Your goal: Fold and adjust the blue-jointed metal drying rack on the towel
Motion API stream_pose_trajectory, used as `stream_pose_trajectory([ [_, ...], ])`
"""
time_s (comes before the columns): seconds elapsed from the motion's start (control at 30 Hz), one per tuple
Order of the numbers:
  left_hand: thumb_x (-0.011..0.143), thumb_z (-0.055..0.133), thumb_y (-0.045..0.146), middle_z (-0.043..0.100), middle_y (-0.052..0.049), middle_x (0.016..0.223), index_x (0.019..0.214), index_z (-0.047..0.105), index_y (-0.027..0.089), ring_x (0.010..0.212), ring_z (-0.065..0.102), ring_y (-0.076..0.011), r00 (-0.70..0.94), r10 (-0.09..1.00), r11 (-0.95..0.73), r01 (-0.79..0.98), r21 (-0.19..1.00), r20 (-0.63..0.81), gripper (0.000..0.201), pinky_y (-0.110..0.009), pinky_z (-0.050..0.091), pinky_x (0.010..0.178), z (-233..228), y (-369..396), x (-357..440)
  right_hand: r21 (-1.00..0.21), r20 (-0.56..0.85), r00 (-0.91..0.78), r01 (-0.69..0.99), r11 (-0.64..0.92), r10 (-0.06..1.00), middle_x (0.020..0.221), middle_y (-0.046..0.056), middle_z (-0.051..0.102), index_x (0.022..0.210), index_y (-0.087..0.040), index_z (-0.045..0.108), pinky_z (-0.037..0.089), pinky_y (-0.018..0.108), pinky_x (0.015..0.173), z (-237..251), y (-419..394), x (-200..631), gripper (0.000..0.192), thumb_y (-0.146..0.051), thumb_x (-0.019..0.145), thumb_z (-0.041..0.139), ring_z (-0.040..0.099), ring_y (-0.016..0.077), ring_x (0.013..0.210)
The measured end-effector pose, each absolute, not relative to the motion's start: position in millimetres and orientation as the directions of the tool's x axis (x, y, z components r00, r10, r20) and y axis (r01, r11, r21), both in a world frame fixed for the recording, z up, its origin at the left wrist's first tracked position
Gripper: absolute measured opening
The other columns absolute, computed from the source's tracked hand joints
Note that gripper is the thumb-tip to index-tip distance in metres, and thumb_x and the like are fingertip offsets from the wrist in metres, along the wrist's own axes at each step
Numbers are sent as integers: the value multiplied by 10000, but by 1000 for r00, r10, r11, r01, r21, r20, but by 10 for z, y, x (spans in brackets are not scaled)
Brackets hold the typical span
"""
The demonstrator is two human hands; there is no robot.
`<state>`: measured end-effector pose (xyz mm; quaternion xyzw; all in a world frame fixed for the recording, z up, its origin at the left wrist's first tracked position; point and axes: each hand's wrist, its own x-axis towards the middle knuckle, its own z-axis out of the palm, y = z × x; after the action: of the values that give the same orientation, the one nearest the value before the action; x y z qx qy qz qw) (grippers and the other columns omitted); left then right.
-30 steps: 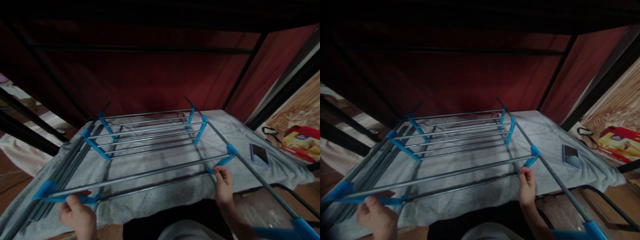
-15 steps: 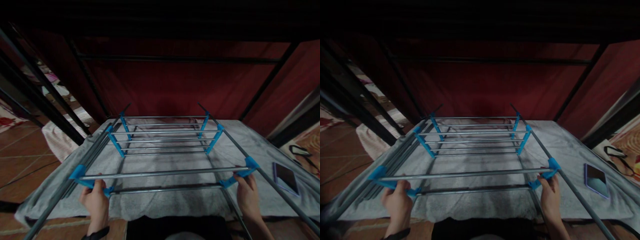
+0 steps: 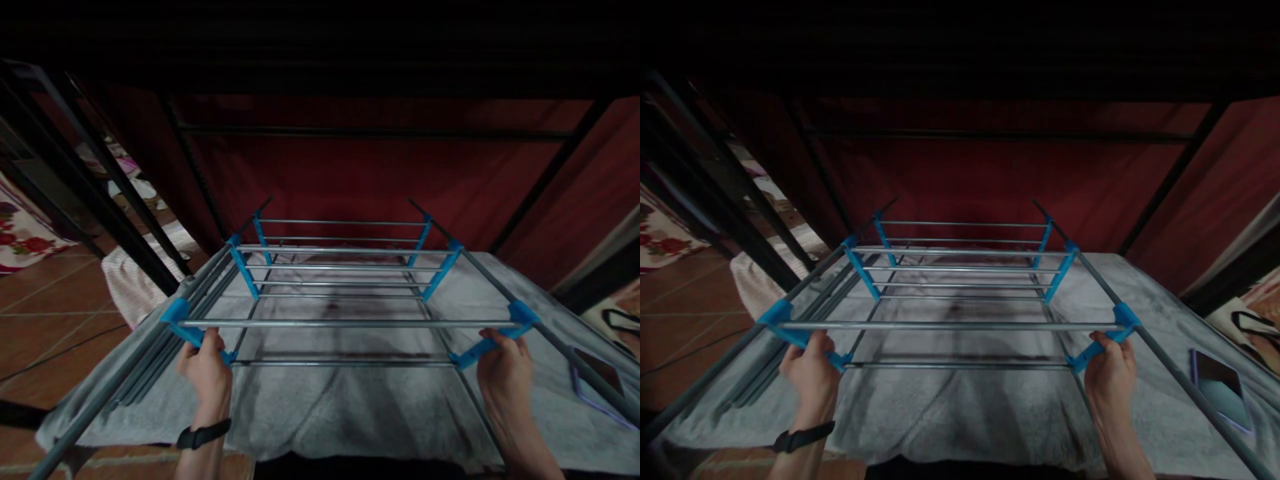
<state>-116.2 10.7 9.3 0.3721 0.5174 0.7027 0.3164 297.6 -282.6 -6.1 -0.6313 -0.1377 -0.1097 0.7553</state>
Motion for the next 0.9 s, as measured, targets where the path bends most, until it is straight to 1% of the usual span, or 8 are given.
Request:
stream_pose_trajectory([
  [0.07,701,732,403,445,71,528,586,468,190,519,397,-100,-500,832,-297,-37,954,240,358,-264,311,531,115,229,-1062,-915,278,960,273,297,-27,797,18,507,811,-280,555,450,437,742,-7,-2702,3064,184,-354,659,625,505,208,728],
  [0.13,721,725,438,434,71,519,579,467,191,512,391,-96,-480,836,-304,3,953,268,385,-266,313,538,110,355,-970,-904,218,975,214,369,-32,793,27,513,779,-267,560,438,434,740,24,-2580,3138,194,-321,624,663,500,208,730],
  [0.3,734,706,462,403,69,486,557,449,204,490,358,-98,-449,858,-257,41,966,248,404,-272,284,522,65,567,-784,-911,174,985,164,379,-7,801,24,524,778,-262,569,444,425,754,-8,-2374,3272,217,-306,596,678,488,207,734],
  [0.4,738,688,493,399,67,479,567,452,213,480,353,-106,-430,874,-216,75,974,227,404,-275,275,511,32,605,-711,-908,168,986,161,386,-16,799,9,523,784,-252,580,455,416,752,-51,-2327,3330,222,-284,584,671,492,196,725],
  [0.53,729,688,495,389,67,487,573,439,221,476,348,-108,-411,892,-174,77,982,190,402,-276,275,505,-70,601,-682,-902,141,990,129,413,-2,790,-10,538,744,-242,596,459,352,722,-131,-2327,3366,198,-233,567,684,494,158,711],
  [0.63,720,690,481,396,68,498,597,444,222,480,356,-110,-422,895,-136,58,989,148,378,-277,277,507,-152,581,-690,-887,140,990,127,444,-4,781,-42,541,771,-221,601,452,299,709,-216,-2349,3370,229,-229,560,688,497,125,708],
  [0.73,724,675,467,399,68,499,619,462,220,486,369,-118,-434,893,-110,52,993,121,342,-281,285,516,-186,558,-692,-894,131,991,122,431,-9,780,-53,545,771,-219,594,442,282,722,-298,-2371,3377,216,-234,576,686,507,118,725],
  [0.9,740,646,456,430,55,505,636,496,212,501,408,-137,-426,899,-81,65,995,101,304,-291,321,529,-197,548,-675,-942,160,987,162,295,-32,774,-47,523,767,-242,573,441,340,758,-391,-2378,3383,200,-302,612,683,508,156,749],
])
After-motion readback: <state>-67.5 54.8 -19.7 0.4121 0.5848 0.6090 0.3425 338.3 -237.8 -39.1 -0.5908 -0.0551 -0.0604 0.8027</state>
